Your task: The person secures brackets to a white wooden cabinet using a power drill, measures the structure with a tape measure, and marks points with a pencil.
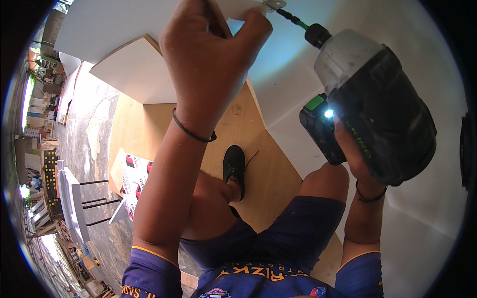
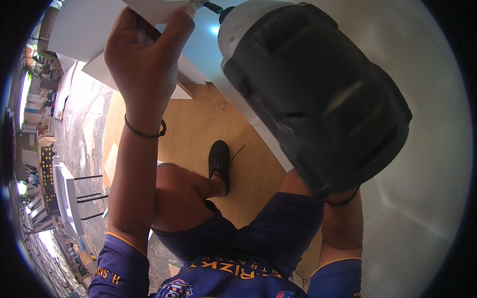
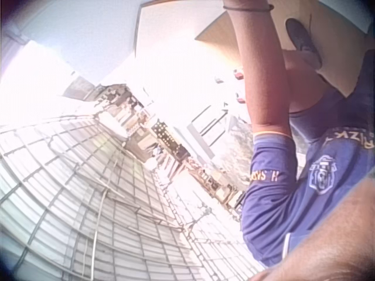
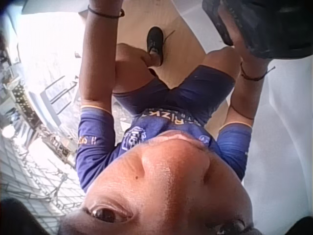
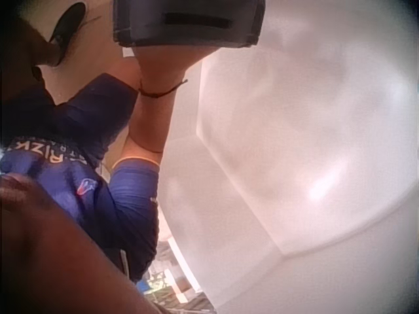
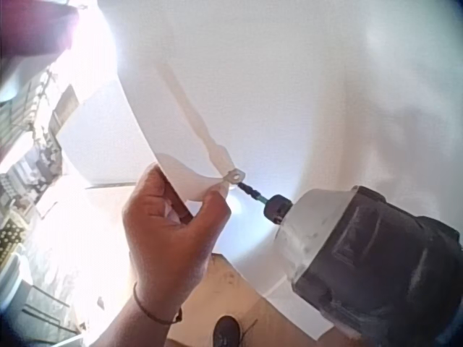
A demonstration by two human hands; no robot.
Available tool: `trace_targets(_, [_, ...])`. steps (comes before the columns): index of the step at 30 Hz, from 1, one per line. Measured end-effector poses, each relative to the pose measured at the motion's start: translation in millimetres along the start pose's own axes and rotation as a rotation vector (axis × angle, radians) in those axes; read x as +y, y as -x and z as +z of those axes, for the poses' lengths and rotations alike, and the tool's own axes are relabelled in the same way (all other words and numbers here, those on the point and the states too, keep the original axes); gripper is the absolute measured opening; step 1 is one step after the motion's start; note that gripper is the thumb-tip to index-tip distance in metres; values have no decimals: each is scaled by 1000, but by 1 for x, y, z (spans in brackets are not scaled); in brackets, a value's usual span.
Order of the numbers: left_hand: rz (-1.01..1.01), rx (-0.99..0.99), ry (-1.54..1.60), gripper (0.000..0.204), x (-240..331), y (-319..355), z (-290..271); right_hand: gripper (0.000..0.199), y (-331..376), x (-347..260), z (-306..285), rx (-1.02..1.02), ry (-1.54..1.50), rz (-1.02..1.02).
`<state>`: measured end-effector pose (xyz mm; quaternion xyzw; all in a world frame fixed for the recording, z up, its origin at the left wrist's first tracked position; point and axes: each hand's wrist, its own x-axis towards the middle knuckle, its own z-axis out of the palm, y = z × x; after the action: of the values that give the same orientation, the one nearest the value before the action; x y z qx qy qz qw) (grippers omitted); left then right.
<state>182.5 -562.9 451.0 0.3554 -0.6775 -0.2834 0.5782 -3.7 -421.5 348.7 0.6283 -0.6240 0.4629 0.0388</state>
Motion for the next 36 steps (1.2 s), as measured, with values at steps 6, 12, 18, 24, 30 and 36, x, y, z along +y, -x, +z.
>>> trace_targets(6, [105,24,-119,22,-6,2,0,44,0,-8,5,2,118,36])
trace_targets(12, [104,15,-132,21,-5,2,-2,46,-27,-26,-3,14,-2,-169])
trace_targets(18, [20,-50,-14,21,-2,-2,-9,51,-18,-19,3,22,-18,-103])
trace_targets(24, [-44,-23,-35,21,3,-4,-7,49,-15,-19,2,-13,136,-73])
trace_targets(30, [78,-6,-100,21,-4,0,-8,46,-15,-15,3,-3,111,-55])
trace_targets(36, [67,54,-96,20,-5,0,1,47,-19,-16,5,32,48,-55])
